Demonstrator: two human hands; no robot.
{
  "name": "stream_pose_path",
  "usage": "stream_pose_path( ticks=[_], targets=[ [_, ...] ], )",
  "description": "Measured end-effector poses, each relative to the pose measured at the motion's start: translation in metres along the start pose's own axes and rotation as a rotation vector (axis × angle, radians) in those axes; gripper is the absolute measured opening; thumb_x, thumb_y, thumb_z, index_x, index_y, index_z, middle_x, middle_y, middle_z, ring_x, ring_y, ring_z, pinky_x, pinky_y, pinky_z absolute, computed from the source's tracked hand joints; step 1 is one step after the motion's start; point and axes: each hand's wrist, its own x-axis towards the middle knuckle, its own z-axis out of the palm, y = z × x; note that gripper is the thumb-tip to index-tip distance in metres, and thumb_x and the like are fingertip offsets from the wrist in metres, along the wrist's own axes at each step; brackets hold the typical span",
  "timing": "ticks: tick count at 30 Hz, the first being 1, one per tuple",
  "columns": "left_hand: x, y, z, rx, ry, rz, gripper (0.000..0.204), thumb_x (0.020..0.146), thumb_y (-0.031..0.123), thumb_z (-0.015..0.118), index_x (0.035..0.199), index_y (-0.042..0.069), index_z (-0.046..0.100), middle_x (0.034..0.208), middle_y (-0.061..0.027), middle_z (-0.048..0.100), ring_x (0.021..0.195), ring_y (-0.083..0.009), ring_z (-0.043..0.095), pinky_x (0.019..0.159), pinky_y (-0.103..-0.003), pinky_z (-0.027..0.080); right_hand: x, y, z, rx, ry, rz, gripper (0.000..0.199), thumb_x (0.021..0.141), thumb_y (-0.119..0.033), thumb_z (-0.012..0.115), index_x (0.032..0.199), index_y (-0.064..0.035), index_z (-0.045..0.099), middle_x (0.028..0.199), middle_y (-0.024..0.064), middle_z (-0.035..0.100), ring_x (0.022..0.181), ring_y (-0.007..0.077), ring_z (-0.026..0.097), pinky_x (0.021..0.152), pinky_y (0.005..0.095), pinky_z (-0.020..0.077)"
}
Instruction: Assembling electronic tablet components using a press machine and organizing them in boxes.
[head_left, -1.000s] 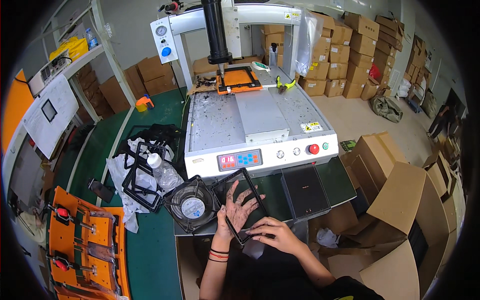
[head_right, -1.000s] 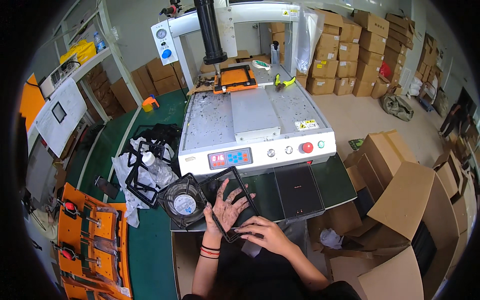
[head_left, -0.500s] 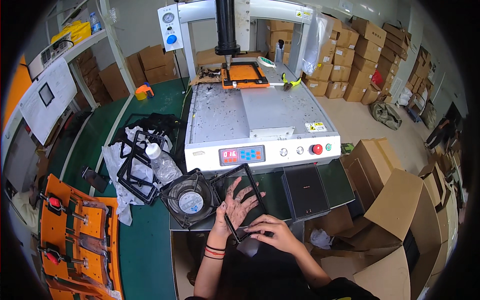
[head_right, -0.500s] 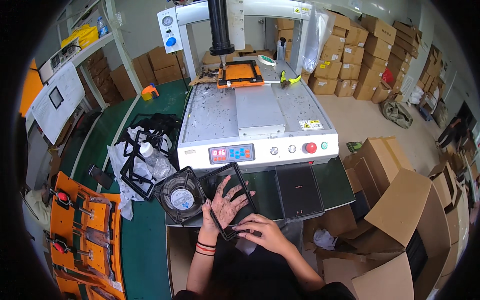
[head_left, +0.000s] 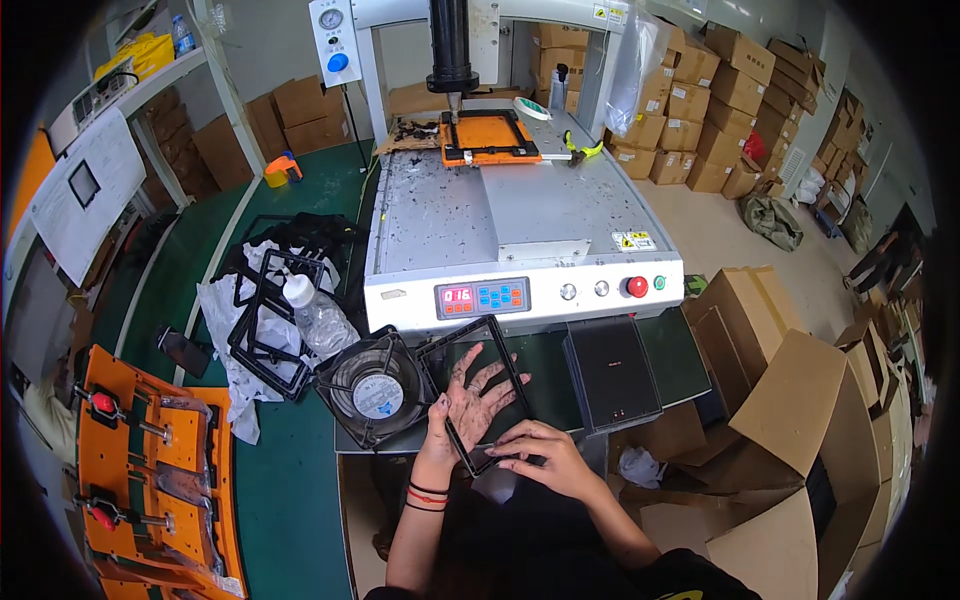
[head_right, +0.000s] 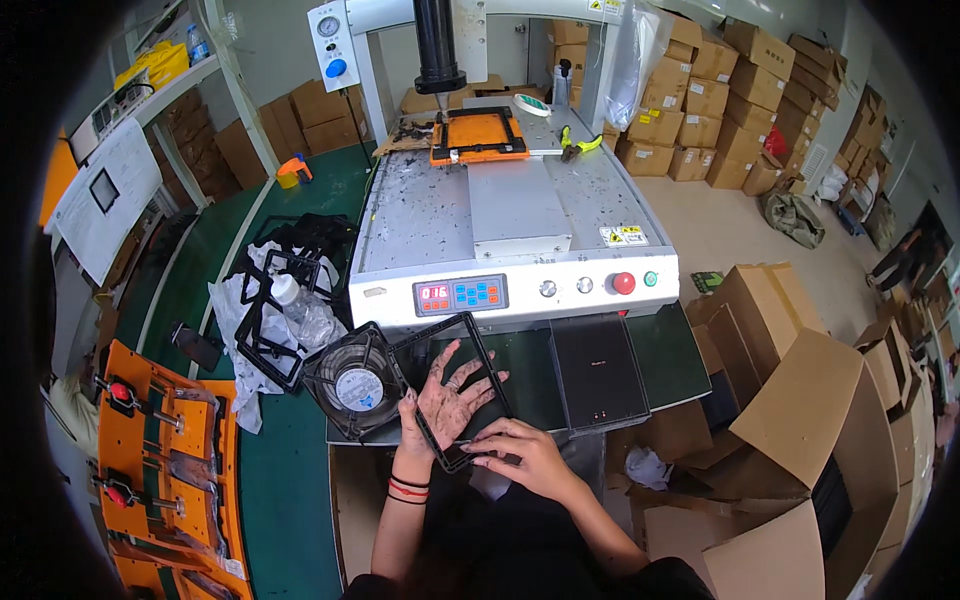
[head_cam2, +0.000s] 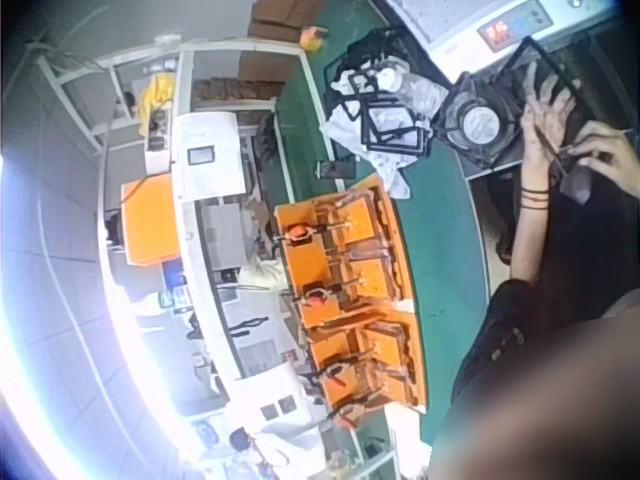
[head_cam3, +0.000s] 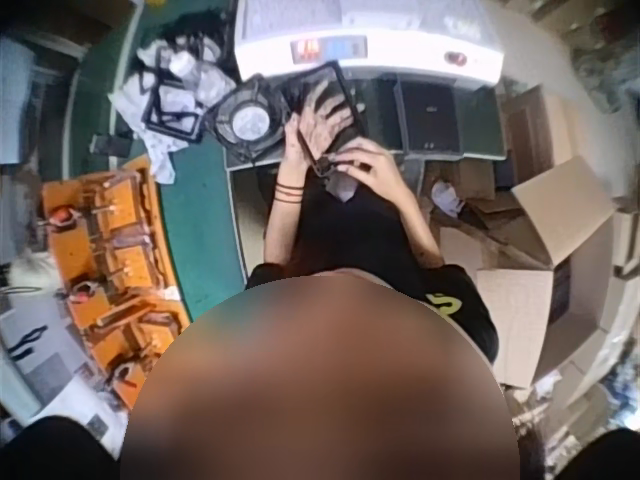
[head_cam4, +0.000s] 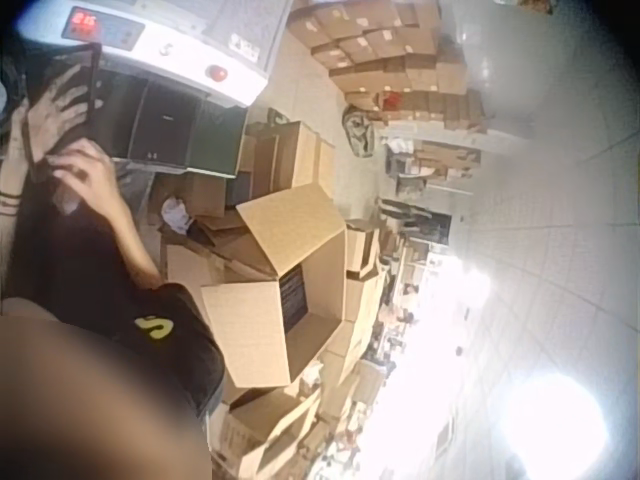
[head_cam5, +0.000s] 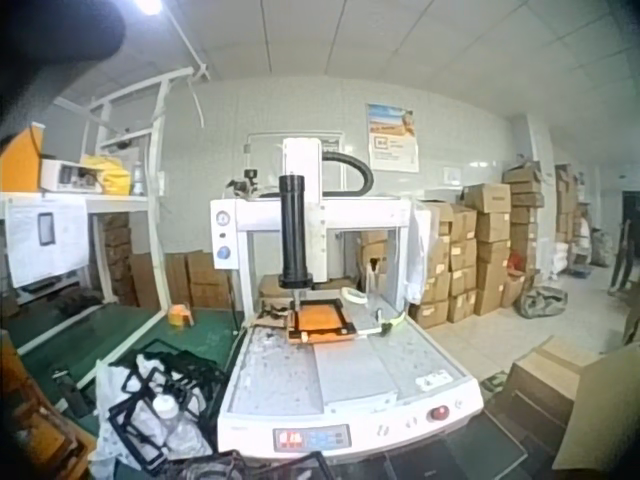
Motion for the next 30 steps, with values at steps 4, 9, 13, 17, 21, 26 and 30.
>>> stream_pose_path(
  ticks=[4, 9, 13, 17, 21, 26, 30],
  targets=[
    [-0.0002, 0.0009, 0.0018, -0.004, 0.002, -0.005, 0.102, 0.070, 0.070, 0.055, 0.143, 0.013, 0.013, 0.141, -0.0261, 0.022, 0.127, -0.0454, 0.029, 0.106, -0.049, 0.026, -0.0004, 0.0032, 0.0013, 0.001, 0.017, -0.010, 0.020, 0.074, -0.012, 0.069, 0.095, -0.0120, 0.070, 0.093, 0.0045, 0.062, 0.083, 0.0193, 0.061, 0.070, 0.0293, 0.0506],
    [0.0000, 0.0009, 0.0016, -0.001, -0.006, 0.002, 0.102, 0.071, 0.070, 0.055, 0.143, 0.011, 0.013, 0.141, -0.0261, 0.022, 0.127, -0.0456, 0.030, 0.106, -0.049, 0.026, -0.0010, 0.0041, 0.0024, 0.006, 0.022, -0.010, 0.020, 0.074, -0.012, 0.069, 0.095, -0.0122, 0.070, 0.093, 0.0045, 0.062, 0.083, 0.0192, 0.062, 0.070, 0.0293, 0.0507],
    [0.0000, 0.0001, 0.0009, -0.004, -0.006, 0.004, 0.103, 0.070, 0.071, 0.055, 0.142, 0.011, 0.013, 0.141, -0.0265, 0.023, 0.127, -0.0459, 0.030, 0.106, -0.049, 0.026, -0.0015, 0.0045, 0.0025, -0.012, 0.027, -0.020, 0.022, 0.074, -0.013, 0.070, 0.096, -0.0124, 0.070, 0.093, 0.0046, 0.062, 0.083, 0.0193, 0.061, 0.069, 0.0291, 0.0505],
    [0.0000, 0.0007, 0.0018, 0.002, 0.009, -0.001, 0.104, 0.070, 0.071, 0.056, 0.142, 0.010, 0.013, 0.140, -0.0269, 0.023, 0.127, -0.0459, 0.030, 0.106, -0.049, 0.026, -0.0015, 0.0034, 0.0023, -0.017, 0.022, -0.010, 0.022, 0.074, -0.013, 0.070, 0.097, -0.0123, 0.069, 0.093, 0.0045, 0.062, 0.083, 0.0193, 0.061, 0.068, 0.0292, 0.0503],
    [0.0000, 0.0010, 0.0017, -0.011, -0.025, 0.008, 0.098, 0.073, 0.067, 0.054, 0.142, 0.011, 0.014, 0.140, -0.0251, 0.025, 0.126, -0.0436, 0.032, 0.106, -0.047, 0.026, -0.0016, 0.0041, 0.0026, 0.000, 0.019, -0.006, 0.022, 0.074, -0.013, 0.070, 0.096, -0.0121, 0.070, 0.093, 0.0045, 0.062, 0.082, 0.0193, 0.061, 0.067, 0.0292, 0.0501],
    [0.0007, 0.0014, 0.0033, 0.018, 0.002, -0.009, 0.105, 0.069, 0.072, 0.055, 0.142, 0.010, 0.012, 0.140, -0.0268, 0.023, 0.126, -0.0456, 0.031, 0.105, -0.048, 0.027, -0.0024, 0.0053, 0.0035, -0.005, 0.026, -0.007, 0.021, 0.075, -0.014, 0.070, 0.096, -0.0124, 0.070, 0.092, 0.0042, 0.062, 0.080, 0.0191, 0.061, 0.066, 0.0287, 0.0497],
    [0.0006, 0.0016, 0.0042, 0.024, 0.003, -0.008, 0.106, 0.069, 0.073, 0.054, 0.142, 0.009, 0.011, 0.140, -0.0267, 0.023, 0.126, -0.0452, 0.031, 0.105, -0.048, 0.027, -0.0015, 0.0029, 0.0016, -0.014, 0.024, -0.005, 0.021, 0.075, -0.014, 0.070, 0.096, -0.0126, 0.070, 0.092, 0.0040, 0.062, 0.079, 0.0188, 0.061, 0.065, 0.0284, 0.0492]
  ],
)
